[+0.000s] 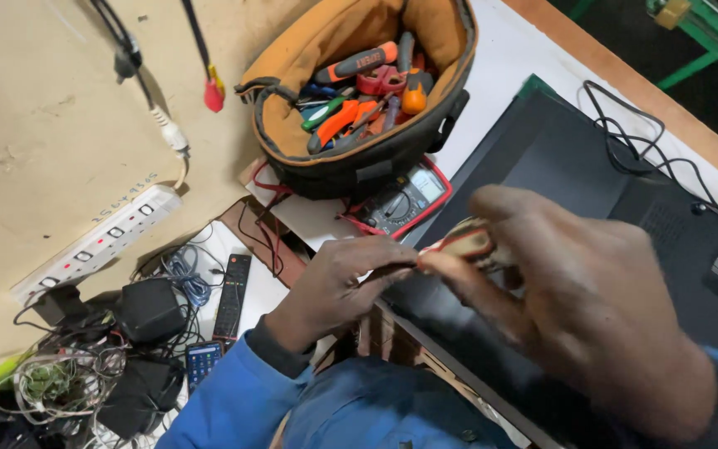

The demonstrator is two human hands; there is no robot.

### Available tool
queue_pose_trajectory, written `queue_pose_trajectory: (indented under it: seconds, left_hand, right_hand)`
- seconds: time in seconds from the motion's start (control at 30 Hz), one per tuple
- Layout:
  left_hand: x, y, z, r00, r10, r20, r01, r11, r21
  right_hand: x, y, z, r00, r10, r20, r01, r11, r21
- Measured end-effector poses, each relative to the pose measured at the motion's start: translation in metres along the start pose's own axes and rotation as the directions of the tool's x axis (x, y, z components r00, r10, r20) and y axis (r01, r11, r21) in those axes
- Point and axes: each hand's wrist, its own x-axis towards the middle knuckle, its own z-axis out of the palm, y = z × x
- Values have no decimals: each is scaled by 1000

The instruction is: Removing screws from the back panel of a television using a screwdriver

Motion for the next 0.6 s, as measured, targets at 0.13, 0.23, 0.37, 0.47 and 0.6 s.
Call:
queue_pose_trajectory:
  seconds: [0.13,0.23,0.37,0.47,0.6]
  left_hand:
    - [-9,2,0,991,3,133,3,999,-48]
    - [-13,8,3,983,6,182,1,999,-43]
    - [-18,9,14,997,-21,-76,28,995,91]
    - [-21,10,21,977,-32,-212,68,984,163]
    - [-18,8,15,998,-39,-58,48,985,168]
  right_hand:
    - [26,14,-26,804,-506,313,268,778,568]
    - [35,15,-38,664,-645,379,255,672,695]
    - [24,-4,-20,922,-328,204,327,944,39]
    - [16,-9,-16,923,-313,225,293,949,119]
    - [28,-3,-34,821,-518,239,382,811,443]
